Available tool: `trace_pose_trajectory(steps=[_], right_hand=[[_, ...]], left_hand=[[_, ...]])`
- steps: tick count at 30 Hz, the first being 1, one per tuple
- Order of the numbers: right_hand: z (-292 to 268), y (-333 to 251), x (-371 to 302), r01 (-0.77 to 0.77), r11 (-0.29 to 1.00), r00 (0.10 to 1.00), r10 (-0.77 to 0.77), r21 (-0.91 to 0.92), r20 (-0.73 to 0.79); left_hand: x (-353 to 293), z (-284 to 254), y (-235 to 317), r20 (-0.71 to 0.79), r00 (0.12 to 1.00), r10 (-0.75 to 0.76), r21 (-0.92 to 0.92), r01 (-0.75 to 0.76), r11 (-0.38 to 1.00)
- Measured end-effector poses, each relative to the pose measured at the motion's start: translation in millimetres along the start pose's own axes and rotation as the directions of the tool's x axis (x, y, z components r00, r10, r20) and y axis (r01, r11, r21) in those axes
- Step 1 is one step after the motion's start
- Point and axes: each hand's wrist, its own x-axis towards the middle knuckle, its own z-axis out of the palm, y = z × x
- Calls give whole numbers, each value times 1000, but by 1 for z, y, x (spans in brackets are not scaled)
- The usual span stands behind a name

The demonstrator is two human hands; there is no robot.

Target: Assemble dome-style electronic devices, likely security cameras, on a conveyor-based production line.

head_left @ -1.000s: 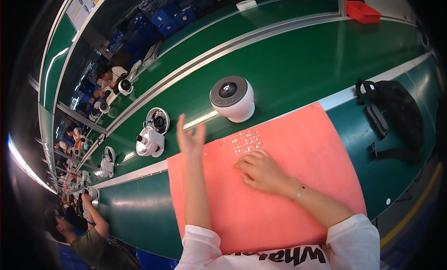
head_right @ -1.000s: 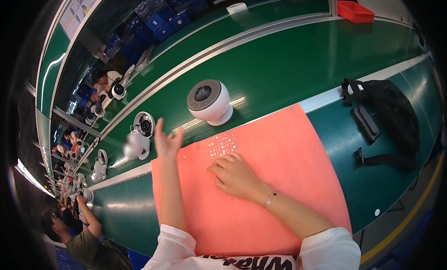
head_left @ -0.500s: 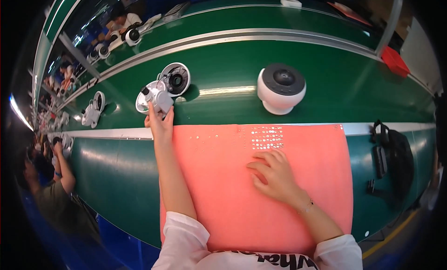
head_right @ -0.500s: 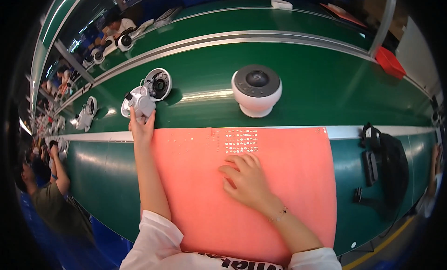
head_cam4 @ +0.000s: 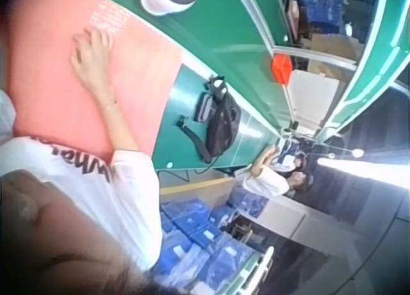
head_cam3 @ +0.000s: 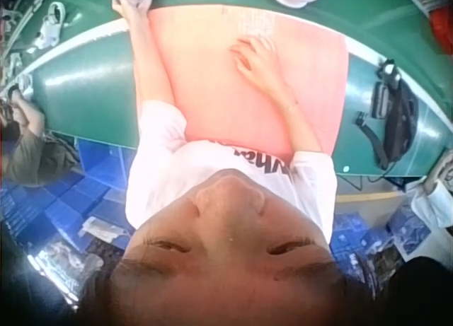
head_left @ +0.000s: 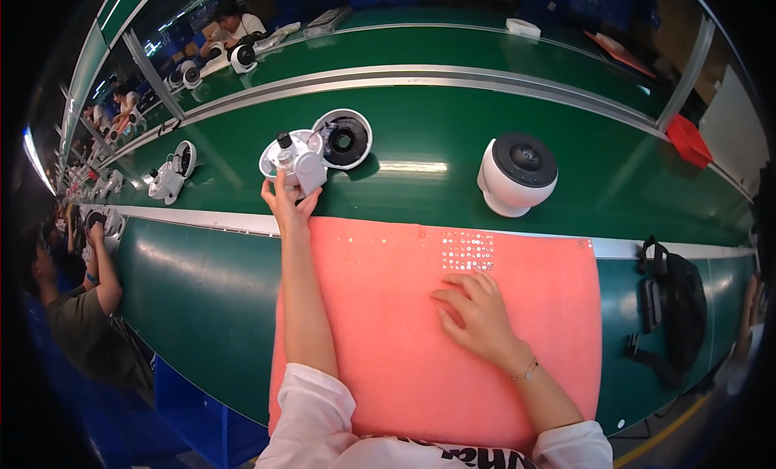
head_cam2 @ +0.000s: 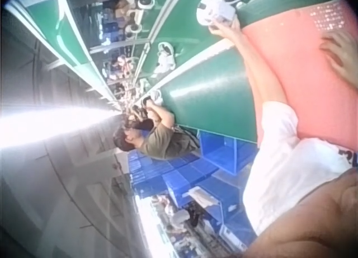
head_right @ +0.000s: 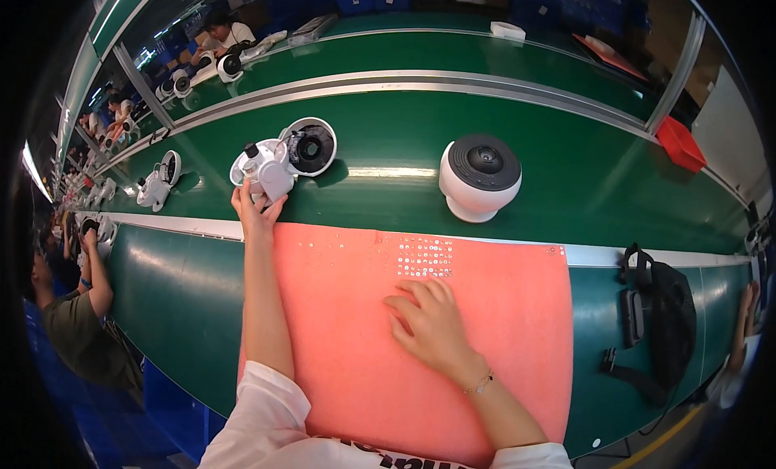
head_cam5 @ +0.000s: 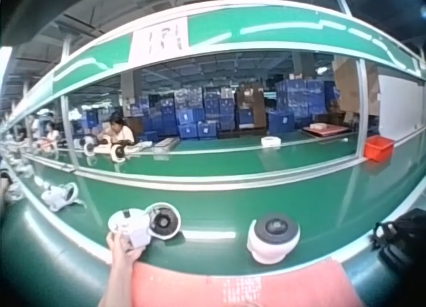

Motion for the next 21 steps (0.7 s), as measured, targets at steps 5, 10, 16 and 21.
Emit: trace_pose_trajectory(steps=[5, 10, 16, 21], right_hand=[[-4, -1, 0, -61, 996, 998, 61, 66, 1], [-29, -18, 13, -72, 997, 981, 68, -12, -180], [-47, -30, 17, -55, 978, 995, 36, -202, -97], [-59, -21, 12, -123, 901, 992, 108, -416, -60]], left_hand=[[-29, 17, 31, 141, 990, -20, 178, -5, 984], [-58, 37, 58, 297, 950, -92, 235, 21, 972], [-89, 56, 68, 501, 843, -196, 327, 26, 945], [-93, 58, 70, 568, 779, -266, 318, 91, 944]])
